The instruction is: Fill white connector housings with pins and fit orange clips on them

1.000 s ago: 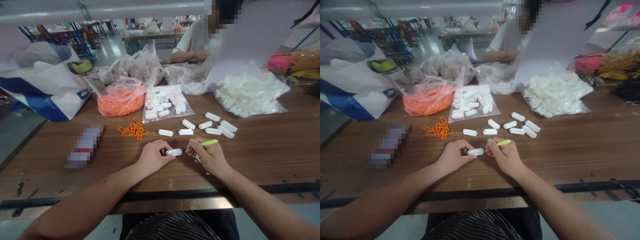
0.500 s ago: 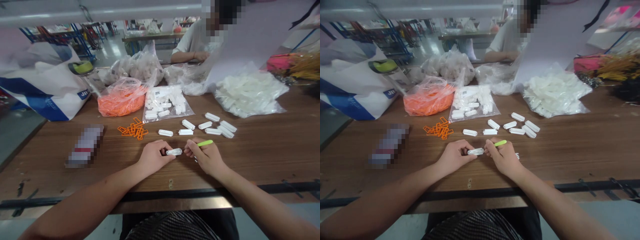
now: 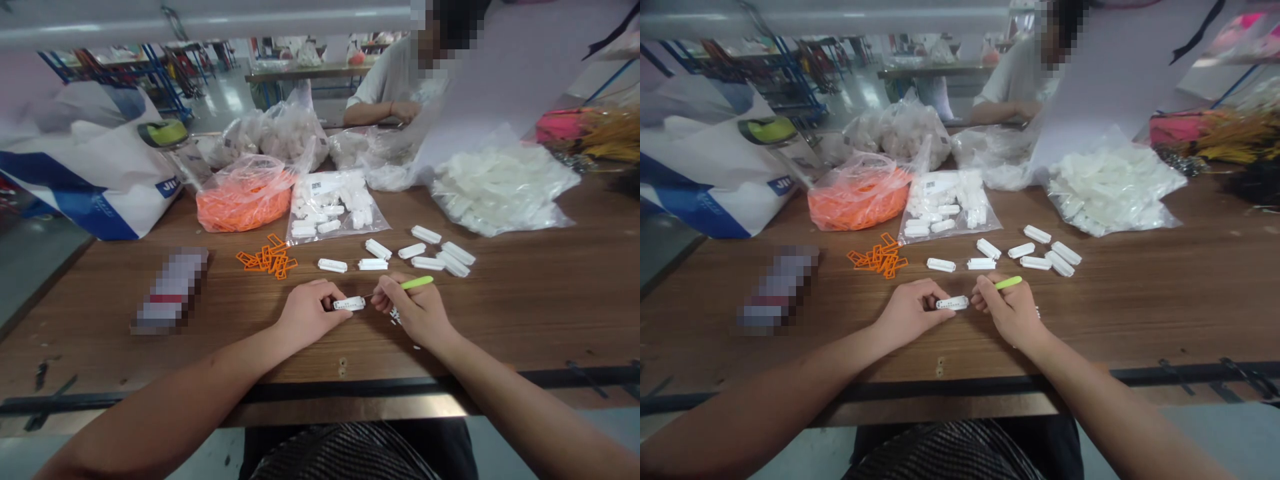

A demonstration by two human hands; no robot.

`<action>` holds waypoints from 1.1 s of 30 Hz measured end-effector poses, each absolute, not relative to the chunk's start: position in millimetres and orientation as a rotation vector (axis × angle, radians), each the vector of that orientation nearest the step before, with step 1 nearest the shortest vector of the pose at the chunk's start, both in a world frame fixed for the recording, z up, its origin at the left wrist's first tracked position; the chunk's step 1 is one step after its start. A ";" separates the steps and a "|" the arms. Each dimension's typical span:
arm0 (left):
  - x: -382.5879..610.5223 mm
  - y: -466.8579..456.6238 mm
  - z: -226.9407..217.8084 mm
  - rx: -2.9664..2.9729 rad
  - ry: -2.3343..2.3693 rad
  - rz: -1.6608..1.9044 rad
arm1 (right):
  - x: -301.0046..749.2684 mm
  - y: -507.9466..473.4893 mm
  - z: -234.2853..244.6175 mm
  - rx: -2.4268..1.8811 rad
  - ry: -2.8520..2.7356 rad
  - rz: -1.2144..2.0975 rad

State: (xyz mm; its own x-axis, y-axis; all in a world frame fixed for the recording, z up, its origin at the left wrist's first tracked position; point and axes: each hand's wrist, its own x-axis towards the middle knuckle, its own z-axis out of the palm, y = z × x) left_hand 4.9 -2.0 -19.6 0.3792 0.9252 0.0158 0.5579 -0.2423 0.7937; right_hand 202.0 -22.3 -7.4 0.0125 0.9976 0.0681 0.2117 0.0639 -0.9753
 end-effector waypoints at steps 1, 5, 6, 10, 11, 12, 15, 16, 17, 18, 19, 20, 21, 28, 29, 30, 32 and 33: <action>4.8 -1.9 -19.9 1.923 1.277 0.650 | 202.2 -21.9 -8.1 -1.328 -1.379 1.041; 4.5 -1.5 -20.9 1.931 1.271 0.662 | 204.2 -22.0 -11.0 -1.328 -1.456 1.019; 4.5 -1.6 -20.9 1.932 1.268 0.666 | 204.9 -22.7 -11.2 -1.317 -1.509 0.993; 5.2 -2.1 -20.4 1.930 1.269 0.678 | 206.9 -26.6 -7.6 -1.233 -1.835 0.757; 5.6 -2.2 -20.2 1.929 1.275 0.678 | 206.9 -27.6 -5.9 -1.200 -1.919 0.684; 5.9 -2.3 -20.0 1.928 1.282 0.677 | 206.7 -28.3 -4.1 -1.161 -1.993 0.619; 6.3 -2.5 -19.7 1.926 1.289 0.671 | 206.1 -29.3 -1.0 -1.079 -2.084 0.534; 6.2 -2.4 -19.6 1.926 1.286 0.671 | 206.3 -29.3 -1.0 -1.088 -2.049 0.559; 6.0 -2.4 -19.6 1.924 1.280 0.670 | 206.6 -29.0 -1.4 -1.119 -1.981 0.613; 5.7 -2.3 -19.7 1.922 1.275 0.669 | 207.1 -28.6 -2.2 -1.164 -1.884 0.689; 5.3 -2.2 -19.7 1.920 1.270 0.669 | 207.5 -28.1 -3.2 -1.208 -1.776 0.774; 4.9 -2.1 -19.8 1.918 1.265 0.668 | 207.9 -27.4 -4.2 -1.242 -1.673 0.855; 4.6 -2.1 -19.9 1.917 1.262 0.667 | 208.0 -26.7 -5.3 -1.264 -1.590 0.923; 3.7 -1.8 -21.3 1.920 1.256 0.665 | 205.2 -21.4 -10.0 -1.290 -1.434 1.084; 3.7 -1.8 -21.4 1.924 1.253 0.666 | 205.1 -21.1 -10.2 -1.300 -1.421 1.094; 3.6 -1.8 -21.5 1.927 1.252 0.666 | 205.3 -20.9 -10.2 -1.311 -1.410 1.102; 3.5 -1.9 -21.6 1.928 1.252 0.664 | 206.0 -20.7 -9.6 -1.328 -1.388 1.114; 3.4 -2.0 -21.6 1.926 1.254 0.663 | 206.5 -20.6 -9.0 -1.334 -1.376 1.117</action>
State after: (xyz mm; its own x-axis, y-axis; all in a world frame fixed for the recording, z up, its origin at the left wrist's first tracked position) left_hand 3.4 -2.0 -21.6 0.3909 0.9200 0.0292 0.5427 -0.2560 0.8000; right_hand 206.5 -20.6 -9.0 -0.0234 0.9997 0.0097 0.1965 0.0141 -0.9804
